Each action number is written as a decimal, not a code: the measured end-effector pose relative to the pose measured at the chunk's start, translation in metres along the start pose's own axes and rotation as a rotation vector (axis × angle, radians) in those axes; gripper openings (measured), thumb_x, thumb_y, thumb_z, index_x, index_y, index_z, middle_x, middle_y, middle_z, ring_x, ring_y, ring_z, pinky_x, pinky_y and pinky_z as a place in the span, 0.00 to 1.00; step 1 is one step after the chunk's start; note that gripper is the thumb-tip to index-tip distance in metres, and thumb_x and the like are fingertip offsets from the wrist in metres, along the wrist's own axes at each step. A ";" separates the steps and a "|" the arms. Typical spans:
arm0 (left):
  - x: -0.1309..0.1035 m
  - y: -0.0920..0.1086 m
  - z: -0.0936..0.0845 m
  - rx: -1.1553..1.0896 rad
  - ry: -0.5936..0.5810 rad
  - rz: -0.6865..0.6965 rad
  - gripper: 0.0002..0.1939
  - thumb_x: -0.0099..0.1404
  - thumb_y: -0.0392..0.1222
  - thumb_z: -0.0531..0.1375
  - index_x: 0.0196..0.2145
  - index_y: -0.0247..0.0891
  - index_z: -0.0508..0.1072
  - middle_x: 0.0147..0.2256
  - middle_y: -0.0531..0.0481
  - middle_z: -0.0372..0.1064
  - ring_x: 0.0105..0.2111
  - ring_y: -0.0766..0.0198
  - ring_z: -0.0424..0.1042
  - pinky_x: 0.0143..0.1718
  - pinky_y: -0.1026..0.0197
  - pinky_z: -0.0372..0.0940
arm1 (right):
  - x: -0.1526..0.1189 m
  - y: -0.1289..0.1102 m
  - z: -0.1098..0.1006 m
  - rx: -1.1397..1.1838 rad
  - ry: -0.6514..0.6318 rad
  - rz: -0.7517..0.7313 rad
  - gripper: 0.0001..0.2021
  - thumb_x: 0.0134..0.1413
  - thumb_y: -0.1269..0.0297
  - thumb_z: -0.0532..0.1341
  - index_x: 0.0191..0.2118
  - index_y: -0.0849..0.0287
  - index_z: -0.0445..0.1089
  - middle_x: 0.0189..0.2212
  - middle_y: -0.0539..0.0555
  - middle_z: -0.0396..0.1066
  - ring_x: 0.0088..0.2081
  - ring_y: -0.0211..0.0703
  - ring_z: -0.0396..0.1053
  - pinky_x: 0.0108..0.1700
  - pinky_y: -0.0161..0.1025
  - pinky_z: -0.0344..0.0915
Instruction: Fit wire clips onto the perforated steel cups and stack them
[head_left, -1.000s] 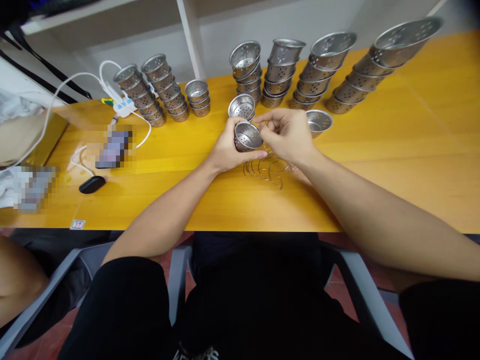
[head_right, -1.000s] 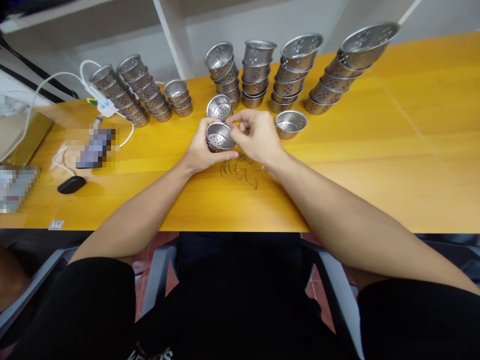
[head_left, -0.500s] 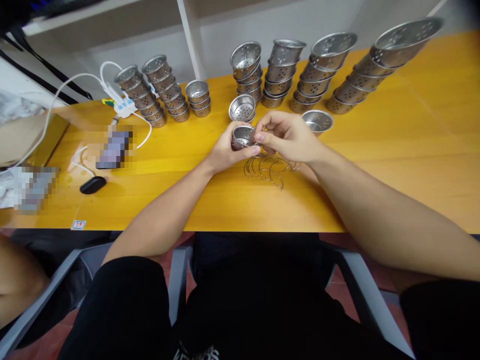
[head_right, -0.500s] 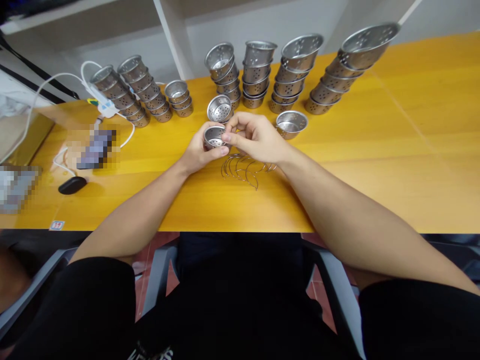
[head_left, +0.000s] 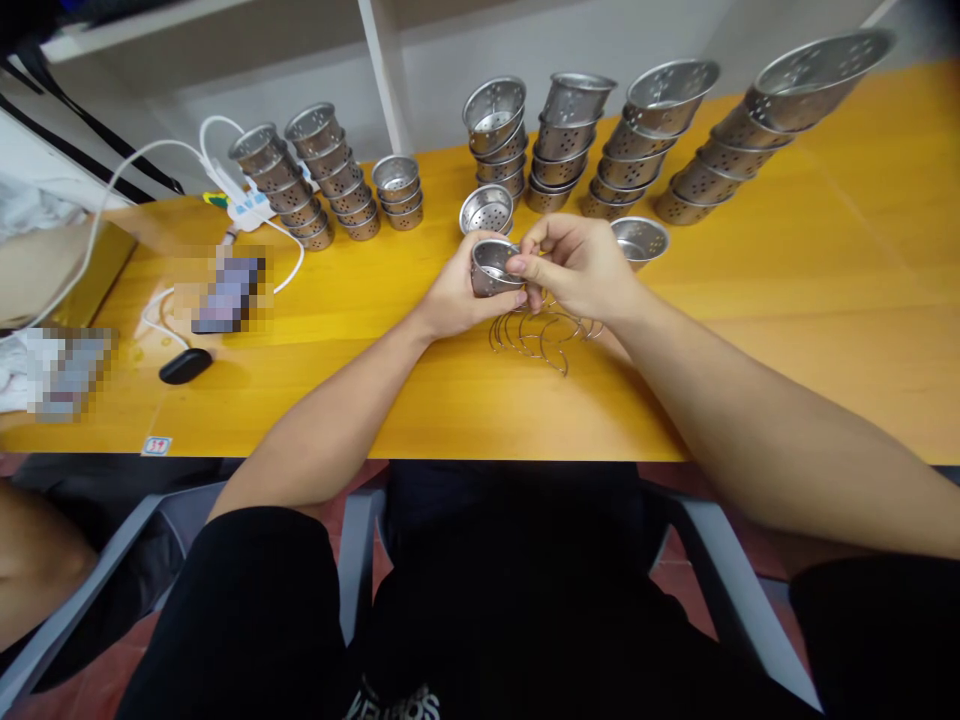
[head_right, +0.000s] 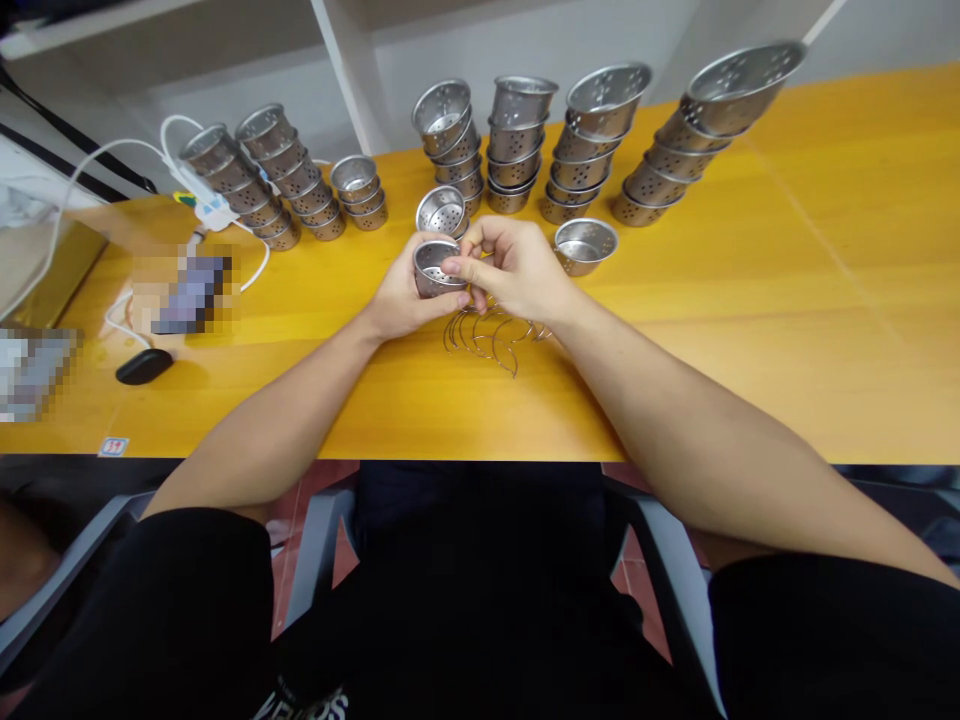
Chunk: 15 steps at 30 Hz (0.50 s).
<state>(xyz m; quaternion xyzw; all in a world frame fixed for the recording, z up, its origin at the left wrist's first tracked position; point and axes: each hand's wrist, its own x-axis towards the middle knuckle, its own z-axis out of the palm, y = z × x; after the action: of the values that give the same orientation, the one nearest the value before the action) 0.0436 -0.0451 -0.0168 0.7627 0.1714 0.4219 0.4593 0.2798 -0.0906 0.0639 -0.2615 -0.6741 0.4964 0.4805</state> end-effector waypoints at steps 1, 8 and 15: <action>0.000 0.001 0.000 0.015 -0.005 -0.001 0.47 0.79 0.73 0.79 0.76 0.46 0.63 0.60 0.42 0.82 0.59 0.45 0.93 0.67 0.35 0.86 | 0.000 0.000 -0.001 0.002 -0.007 0.002 0.39 0.51 0.20 0.93 0.39 0.46 0.78 0.27 0.48 0.78 0.21 0.48 0.74 0.21 0.48 0.73; -0.003 0.002 -0.002 0.071 -0.002 -0.027 0.49 0.79 0.76 0.79 0.76 0.46 0.64 0.61 0.41 0.81 0.59 0.43 0.92 0.68 0.30 0.87 | -0.003 0.000 0.000 -0.020 -0.003 0.005 0.39 0.51 0.19 0.93 0.39 0.45 0.79 0.26 0.47 0.76 0.22 0.48 0.73 0.22 0.48 0.75; -0.002 -0.011 -0.009 0.150 0.068 0.025 0.56 0.70 0.83 0.82 0.74 0.47 0.65 0.64 0.42 0.78 0.65 0.42 0.87 0.73 0.31 0.83 | -0.008 0.009 0.000 -0.172 0.072 -0.088 0.39 0.58 0.17 0.89 0.51 0.45 0.83 0.40 0.52 0.83 0.30 0.48 0.77 0.26 0.45 0.78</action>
<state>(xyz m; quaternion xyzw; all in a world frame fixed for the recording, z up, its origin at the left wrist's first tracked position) 0.0367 -0.0357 -0.0250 0.7822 0.2085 0.4394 0.3894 0.2820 -0.0934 0.0526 -0.2897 -0.7071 0.4054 0.5017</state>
